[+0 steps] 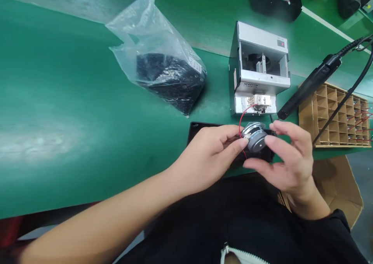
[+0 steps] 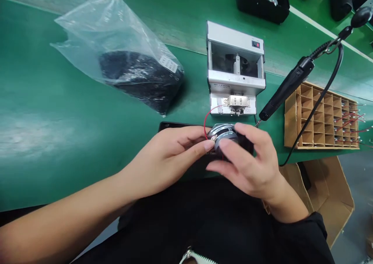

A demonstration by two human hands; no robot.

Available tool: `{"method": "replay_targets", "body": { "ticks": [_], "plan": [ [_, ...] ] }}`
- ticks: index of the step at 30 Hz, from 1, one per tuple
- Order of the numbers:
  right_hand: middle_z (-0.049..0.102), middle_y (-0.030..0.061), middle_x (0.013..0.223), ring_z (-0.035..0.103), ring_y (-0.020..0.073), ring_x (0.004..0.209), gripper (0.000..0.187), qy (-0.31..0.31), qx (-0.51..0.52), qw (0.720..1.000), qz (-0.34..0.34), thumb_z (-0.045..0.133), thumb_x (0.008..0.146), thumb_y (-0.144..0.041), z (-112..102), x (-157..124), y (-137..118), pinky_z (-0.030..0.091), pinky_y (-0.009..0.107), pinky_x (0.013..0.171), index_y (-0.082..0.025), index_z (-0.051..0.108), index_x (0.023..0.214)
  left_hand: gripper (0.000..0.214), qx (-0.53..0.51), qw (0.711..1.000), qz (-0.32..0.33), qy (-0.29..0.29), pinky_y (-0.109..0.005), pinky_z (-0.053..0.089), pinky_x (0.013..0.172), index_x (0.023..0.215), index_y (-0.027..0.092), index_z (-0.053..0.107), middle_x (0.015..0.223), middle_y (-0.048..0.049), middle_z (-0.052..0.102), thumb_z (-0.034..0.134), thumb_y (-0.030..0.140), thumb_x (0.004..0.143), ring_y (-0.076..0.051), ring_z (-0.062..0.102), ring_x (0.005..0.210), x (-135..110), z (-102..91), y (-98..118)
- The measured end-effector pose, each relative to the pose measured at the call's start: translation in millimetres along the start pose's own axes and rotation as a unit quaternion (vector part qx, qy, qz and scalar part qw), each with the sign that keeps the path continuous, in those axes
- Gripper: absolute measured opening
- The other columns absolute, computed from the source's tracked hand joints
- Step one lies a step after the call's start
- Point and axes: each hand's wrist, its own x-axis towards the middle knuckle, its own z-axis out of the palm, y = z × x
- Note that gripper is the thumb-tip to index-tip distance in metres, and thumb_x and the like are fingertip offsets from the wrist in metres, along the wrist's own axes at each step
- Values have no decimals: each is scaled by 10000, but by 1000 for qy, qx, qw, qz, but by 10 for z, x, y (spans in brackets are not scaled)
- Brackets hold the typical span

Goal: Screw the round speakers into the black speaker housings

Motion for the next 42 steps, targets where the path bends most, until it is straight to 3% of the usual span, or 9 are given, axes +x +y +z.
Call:
{"method": "replay_targets", "body": {
  "ticks": [4, 6, 9, 13, 16, 21, 26, 33, 42],
  "plan": [
    [894, 136, 1396, 922, 314, 1267, 488, -74, 19, 996, -36, 908, 1091, -144, 19, 10, 53, 831, 501, 1079, -324, 784, 1527, 352, -194, 976, -76, -57, -392, 763, 910, 1071, 220, 887, 1033, -62, 924, 685, 495, 1157, -284, 891, 1001, 17, -20, -24],
    [905, 159, 1417, 923, 302, 1294, 459, -99, 22, 994, -34, 845, 1111, -94, 8, 23, 84, 823, 477, 1099, -280, 805, 1529, 350, -179, 980, -65, -58, -414, 775, 947, 1114, 234, 898, 1072, -61, 933, 661, 484, 1177, -295, 908, 1041, -12, -32, -62],
    [928, 138, 1385, 931, 282, 1220, 403, -129, 38, 990, -36, 808, 1134, -126, -56, 34, 176, 822, 466, 1040, -277, 814, 1509, 308, 55, 998, 21, -32, -407, 742, 926, 1229, 248, 908, 1208, -87, 932, 663, 430, 1194, -305, 888, 1088, -114, -90, -170],
    [967, 124, 1330, 931, 272, 1120, 344, -182, 24, 981, -62, 781, 1125, -128, -170, 41, 328, 783, 449, 928, -236, 808, 1451, 255, 416, 897, 150, -20, -408, 585, 727, 998, 237, 859, 917, -81, 782, 667, 154, 1144, -305, 773, 878, -174, -153, -274],
    [983, 134, 1304, 922, 287, 1054, 343, -214, -3, 973, -81, 785, 1099, -126, -215, 59, 393, 727, 456, 832, -196, 811, 1434, 324, 492, 847, 186, -71, -422, 500, 676, 837, 237, 770, 783, -49, 673, 670, 2, 1037, -281, 688, 751, -42, -79, -204],
    [979, 140, 1311, 881, 281, 1030, 334, -223, -3, 971, -83, 745, 1086, -101, -206, 70, 445, 712, 464, 901, -172, 811, 1405, 304, 529, 824, 120, -163, -407, 391, 639, 764, 219, 745, 759, -61, 719, 760, -57, 891, -281, 724, 769, 261, 159, 4],
    [966, 113, 1318, 810, 267, 975, 349, -232, 6, 969, -84, 747, 1082, -89, -169, 57, 491, 644, 452, 828, -201, 831, 1402, 263, 516, 827, 135, -176, -390, 400, 654, 828, 217, 759, 788, -54, 776, 756, -32, 910, -261, 729, 759, 250, 155, -72],
    [963, 68, 1351, 751, 232, 999, 222, -293, 11, 948, -122, 691, 1235, -155, -50, 155, 416, 614, 398, 885, -184, 858, 1377, 343, 464, 859, 213, -29, -413, 457, 652, 859, 261, 738, 797, -23, 704, 588, 50, 1083, -243, 660, 705, -94, -227, -308],
    [956, 101, 1428, 776, 240, 1025, 320, -374, -34, 916, -137, 689, 1256, -175, 104, 213, 377, 618, 421, 892, -116, 818, 1543, 353, 434, 877, 206, -11, -500, 631, 905, 1398, 282, 895, 1369, -118, 923, 565, 260, 1275, -334, 830, 1074, -344, -435, -383]
  ]
}}
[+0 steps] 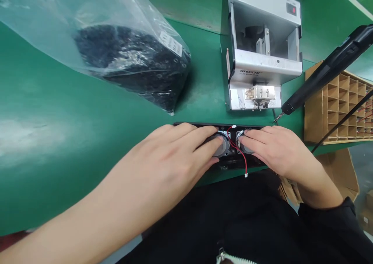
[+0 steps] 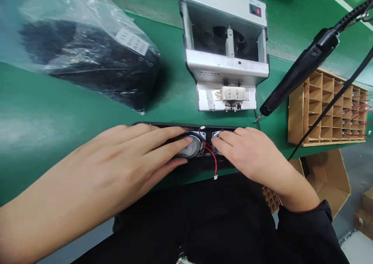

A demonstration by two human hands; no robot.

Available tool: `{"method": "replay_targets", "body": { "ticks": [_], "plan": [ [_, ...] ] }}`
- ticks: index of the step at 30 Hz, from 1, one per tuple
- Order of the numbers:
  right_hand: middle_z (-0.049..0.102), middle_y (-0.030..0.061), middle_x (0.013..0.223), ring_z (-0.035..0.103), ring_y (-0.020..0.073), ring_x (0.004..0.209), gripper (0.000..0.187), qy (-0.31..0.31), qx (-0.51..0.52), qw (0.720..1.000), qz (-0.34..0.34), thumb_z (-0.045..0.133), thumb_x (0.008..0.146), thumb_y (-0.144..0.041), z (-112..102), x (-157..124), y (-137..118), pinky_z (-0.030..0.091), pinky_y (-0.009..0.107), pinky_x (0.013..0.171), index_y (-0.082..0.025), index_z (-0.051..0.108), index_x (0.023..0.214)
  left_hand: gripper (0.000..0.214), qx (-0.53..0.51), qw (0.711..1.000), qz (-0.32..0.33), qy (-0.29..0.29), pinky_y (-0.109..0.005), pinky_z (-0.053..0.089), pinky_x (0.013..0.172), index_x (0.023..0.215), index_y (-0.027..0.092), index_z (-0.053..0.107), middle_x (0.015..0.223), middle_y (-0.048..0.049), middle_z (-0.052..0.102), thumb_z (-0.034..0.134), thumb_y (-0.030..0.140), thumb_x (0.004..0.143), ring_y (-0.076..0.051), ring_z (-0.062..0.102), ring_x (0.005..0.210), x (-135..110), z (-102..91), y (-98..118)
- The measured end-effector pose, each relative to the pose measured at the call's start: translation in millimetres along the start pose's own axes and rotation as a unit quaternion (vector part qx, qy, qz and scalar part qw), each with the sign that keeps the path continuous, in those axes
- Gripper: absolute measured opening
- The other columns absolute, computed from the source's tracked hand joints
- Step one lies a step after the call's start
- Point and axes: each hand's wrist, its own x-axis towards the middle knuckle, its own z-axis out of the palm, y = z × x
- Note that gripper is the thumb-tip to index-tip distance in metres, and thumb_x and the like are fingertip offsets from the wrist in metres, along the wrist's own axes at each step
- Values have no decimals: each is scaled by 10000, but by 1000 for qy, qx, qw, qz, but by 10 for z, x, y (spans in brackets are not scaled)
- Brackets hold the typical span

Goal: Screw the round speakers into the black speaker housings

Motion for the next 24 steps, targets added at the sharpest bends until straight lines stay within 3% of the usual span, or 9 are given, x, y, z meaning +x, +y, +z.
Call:
{"method": "replay_targets", "body": {
  "ticks": [5, 9, 12, 15, 20, 24],
  "plan": [
    [919, 193, 1455, 839, 255, 1048, 409, -21, -3, 999, 27, 637, 1238, -109, -25, -38, -79, 709, 399, 878, -74, 783, 1618, 322, 1, 999, 9, -31, -491, 505, 821, 1355, 295, 907, 1275, -88, 956, 598, 259, 1274, -316, 822, 996, 40, -23, -80],
    [909, 200, 1458, 879, 273, 1069, 436, -33, 2, 998, 61, 711, 1218, -134, 14, -58, -119, 753, 398, 853, -105, 770, 1649, 452, 19, 999, 49, -1, -480, 445, 832, 1363, 203, 895, 1216, -80, 967, 446, 252, 1355, -265, 811, 948, 96, 14, -132],
    [917, 217, 1445, 895, 290, 1086, 412, -13, 19, 998, 51, 681, 1255, -212, 46, -66, -97, 776, 424, 866, -55, 764, 1627, 501, 30, 997, 63, 13, -480, 448, 840, 1361, 156, 890, 1202, -81, 970, 399, 259, 1378, -254, 819, 960, 90, 16, -136],
    [927, 211, 1439, 897, 287, 1103, 391, -1, 32, 999, 26, 668, 1251, -172, 63, -72, -57, 789, 428, 923, -33, 769, 1603, 505, 37, 997, 62, 20, -482, 458, 839, 1312, 158, 890, 1174, -70, 971, 402, 271, 1384, -251, 810, 939, 79, -6, -121],
    [924, 196, 1476, 887, 280, 1133, 437, -16, 46, 999, 20, 648, 1252, -149, 84, -83, -23, 785, 434, 957, -56, 741, 1669, 496, 48, 997, 64, 19, -479, 472, 826, 1314, 151, 887, 1109, -70, 951, 413, 279, 1384, -254, 812, 945, 83, -22, -109],
    [915, 188, 1495, 882, 286, 1162, 455, -28, 59, 998, 22, 634, 1263, -164, 95, -77, -18, 783, 452, 981, -49, 714, 1696, 487, 63, 996, 66, 12, -492, 505, 845, 1305, 176, 911, 1174, -90, 967, 448, 314, 1370, -279, 829, 982, 33, -19, -110]
  ]
}}
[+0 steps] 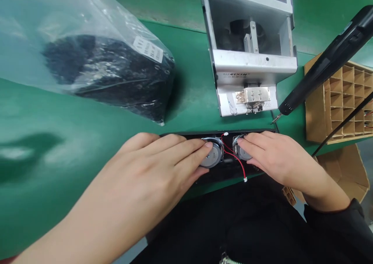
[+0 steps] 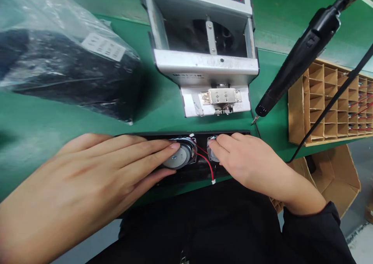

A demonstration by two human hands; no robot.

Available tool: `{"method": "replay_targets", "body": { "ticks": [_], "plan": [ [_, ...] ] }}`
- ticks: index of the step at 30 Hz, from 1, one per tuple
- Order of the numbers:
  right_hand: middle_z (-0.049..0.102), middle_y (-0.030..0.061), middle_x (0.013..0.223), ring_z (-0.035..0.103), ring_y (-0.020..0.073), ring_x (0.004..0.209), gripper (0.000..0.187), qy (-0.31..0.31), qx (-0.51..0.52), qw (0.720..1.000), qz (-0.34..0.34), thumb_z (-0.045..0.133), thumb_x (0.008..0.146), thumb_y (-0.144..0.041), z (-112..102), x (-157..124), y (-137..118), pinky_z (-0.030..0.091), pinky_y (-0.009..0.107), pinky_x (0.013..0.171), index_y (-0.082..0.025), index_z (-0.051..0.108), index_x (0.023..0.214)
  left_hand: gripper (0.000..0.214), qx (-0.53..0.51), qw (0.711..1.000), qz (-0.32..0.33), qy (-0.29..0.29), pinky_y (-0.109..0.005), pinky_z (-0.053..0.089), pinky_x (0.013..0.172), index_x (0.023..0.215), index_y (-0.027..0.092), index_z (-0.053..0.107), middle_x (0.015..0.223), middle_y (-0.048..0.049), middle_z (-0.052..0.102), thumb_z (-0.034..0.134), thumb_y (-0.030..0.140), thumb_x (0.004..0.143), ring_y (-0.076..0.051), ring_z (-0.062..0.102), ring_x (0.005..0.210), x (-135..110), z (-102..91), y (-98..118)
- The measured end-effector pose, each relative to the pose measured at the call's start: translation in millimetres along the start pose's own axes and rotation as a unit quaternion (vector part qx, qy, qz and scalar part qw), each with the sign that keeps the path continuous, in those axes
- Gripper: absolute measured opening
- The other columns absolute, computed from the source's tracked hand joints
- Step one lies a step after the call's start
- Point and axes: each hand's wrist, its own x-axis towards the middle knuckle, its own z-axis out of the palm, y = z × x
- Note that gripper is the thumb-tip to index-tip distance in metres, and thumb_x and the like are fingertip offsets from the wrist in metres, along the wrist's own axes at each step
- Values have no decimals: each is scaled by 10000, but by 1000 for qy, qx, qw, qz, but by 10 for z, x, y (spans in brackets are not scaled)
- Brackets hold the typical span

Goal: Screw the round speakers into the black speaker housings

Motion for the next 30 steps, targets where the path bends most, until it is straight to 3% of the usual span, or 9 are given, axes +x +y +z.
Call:
{"method": "replay_targets", "body": {
  "ticks": [10, 15, 22, 27, 30],
  "plan": [
    [921, 172, 1467, 853, 275, 1095, 422, 12, 11, 1000, 10, 650, 1248, -148, 22, 12, -2, 779, 461, 942, -66, 729, 1655, 366, -55, 997, -56, -18, -505, 478, 864, 1307, 199, 962, 1219, -137, 981, 598, 227, 1279, -322, 868, 1053, -13, -12, 40],
    [926, 186, 1468, 861, 277, 1074, 418, 22, 17, 1000, -9, 668, 1234, -133, 25, 9, 22, 785, 459, 938, -36, 725, 1636, 400, -30, 997, -61, -33, -496, 478, 873, 1323, 146, 952, 1237, -155, 981, 556, 206, 1305, -314, 879, 1066, 28, -38, 54],
    [932, 187, 1474, 863, 276, 1095, 400, 30, 19, 999, 11, 626, 1249, -135, 41, -14, -3, 782, 467, 954, -74, 740, 1627, 428, 9, 999, -47, -25, -493, 500, 846, 1336, 152, 927, 1238, -122, 988, 503, 212, 1340, -291, 884, 1028, 23, -29, 101],
    [935, 191, 1487, 884, 287, 1131, 439, 29, 8, 1000, 9, 647, 1229, -119, 39, -26, -29, 794, 470, 973, -66, 743, 1654, 312, -17, 995, -89, -32, -514, 543, 840, 1407, 271, 920, 1307, -86, 985, 650, 206, 1264, -304, 897, 1082, -93, 35, 155],
    [936, 197, 1491, 891, 290, 1151, 427, 30, 2, 999, 14, 645, 1247, -163, 44, -26, -40, 802, 478, 992, -77, 757, 1650, 330, -17, 995, -94, -25, -526, 546, 845, 1421, 263, 906, 1291, -103, 980, 618, 210, 1268, -324, 888, 1075, -100, 54, 169]
  ]
}}
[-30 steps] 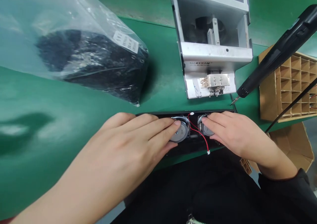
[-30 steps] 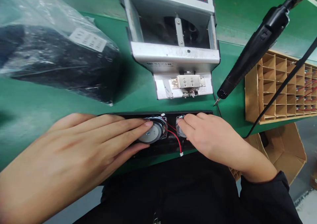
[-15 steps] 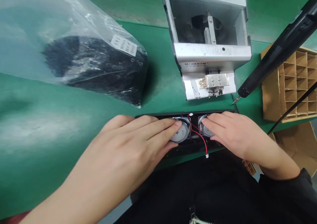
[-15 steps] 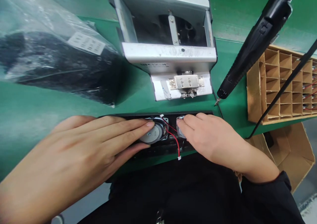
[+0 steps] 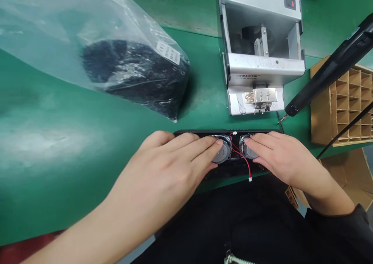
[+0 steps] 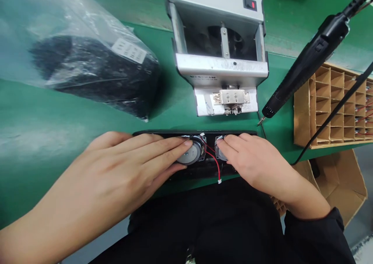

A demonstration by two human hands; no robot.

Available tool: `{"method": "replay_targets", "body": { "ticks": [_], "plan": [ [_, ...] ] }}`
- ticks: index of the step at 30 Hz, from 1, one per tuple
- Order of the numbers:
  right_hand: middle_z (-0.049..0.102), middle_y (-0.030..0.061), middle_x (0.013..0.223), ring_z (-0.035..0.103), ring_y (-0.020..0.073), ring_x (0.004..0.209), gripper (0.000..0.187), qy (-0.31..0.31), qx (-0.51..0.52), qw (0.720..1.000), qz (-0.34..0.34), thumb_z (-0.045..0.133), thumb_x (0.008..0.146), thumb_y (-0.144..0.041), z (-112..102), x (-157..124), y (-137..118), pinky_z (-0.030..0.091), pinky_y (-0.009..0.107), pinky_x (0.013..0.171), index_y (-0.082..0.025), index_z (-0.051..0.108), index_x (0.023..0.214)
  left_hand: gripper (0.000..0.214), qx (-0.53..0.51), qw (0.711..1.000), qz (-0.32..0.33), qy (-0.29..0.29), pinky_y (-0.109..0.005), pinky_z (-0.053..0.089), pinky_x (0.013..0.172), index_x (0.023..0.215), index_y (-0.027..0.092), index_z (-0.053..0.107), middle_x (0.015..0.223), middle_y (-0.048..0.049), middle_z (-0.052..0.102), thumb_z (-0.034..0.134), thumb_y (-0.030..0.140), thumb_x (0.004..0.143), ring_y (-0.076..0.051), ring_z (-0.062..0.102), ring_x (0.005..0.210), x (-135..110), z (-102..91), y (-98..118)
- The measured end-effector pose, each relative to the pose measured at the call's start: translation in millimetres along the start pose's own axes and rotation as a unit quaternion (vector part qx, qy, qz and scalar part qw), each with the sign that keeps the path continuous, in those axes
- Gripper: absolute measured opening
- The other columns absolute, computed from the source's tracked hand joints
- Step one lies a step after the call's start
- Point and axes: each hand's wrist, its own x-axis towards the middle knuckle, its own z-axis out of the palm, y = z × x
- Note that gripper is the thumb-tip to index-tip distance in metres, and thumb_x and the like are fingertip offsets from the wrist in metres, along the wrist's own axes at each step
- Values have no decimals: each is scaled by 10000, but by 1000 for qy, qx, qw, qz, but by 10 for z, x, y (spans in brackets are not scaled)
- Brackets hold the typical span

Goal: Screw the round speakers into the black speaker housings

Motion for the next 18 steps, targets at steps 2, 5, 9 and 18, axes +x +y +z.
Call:
{"method": "replay_targets", "body": {
  "ticks": [2, 5, 9, 18],
  "plan": [
    [934, 209, 1497, 892, 296, 1168, 426, -4, -2, 1000, 7, 631, 1268, -213, 6, 1, 10, 804, 494, 1008, -88, 761, 1654, 355, 8, 1000, 13, -1, -528, 521, 824, 1407, 219, 895, 1254, -127, 976, 560, 210, 1291, -331, 875, 1041, 29, -3, -1],
    [933, 217, 1501, 892, 295, 1179, 443, -10, 0, 1000, -4, 653, 1268, -242, 12, 10, 54, 804, 497, 1020, -90, 756, 1671, 364, 14, 1000, 18, 1, -527, 493, 808, 1374, 208, 886, 1238, -127, 974, 530, 218, 1301, -328, 857, 999, 81, 0, -6],
    [945, 201, 1467, 891, 289, 1184, 430, -4, -10, 1000, -22, 692, 1260, -270, 8, 35, 85, 796, 475, 1014, -85, 780, 1637, 369, 22, 999, 26, 1, -533, 485, 802, 1385, 197, 867, 1273, -126, 974, 508, 219, 1303, -334, 846, 1002, 104, 30, 2],
    [888, 152, 1361, 873, 354, 1233, 465, 235, 69, 966, 77, 761, 1225, -420, 27, -188, 103, 789, 576, 1062, -285, 735, 1668, 291, -4, 999, 22, -35, -514, 527, 851, 1457, 242, 860, 1313, -107, 974, 661, 252, 1245, -354, 857, 1046, 66, -3, -102]
  ]
}}
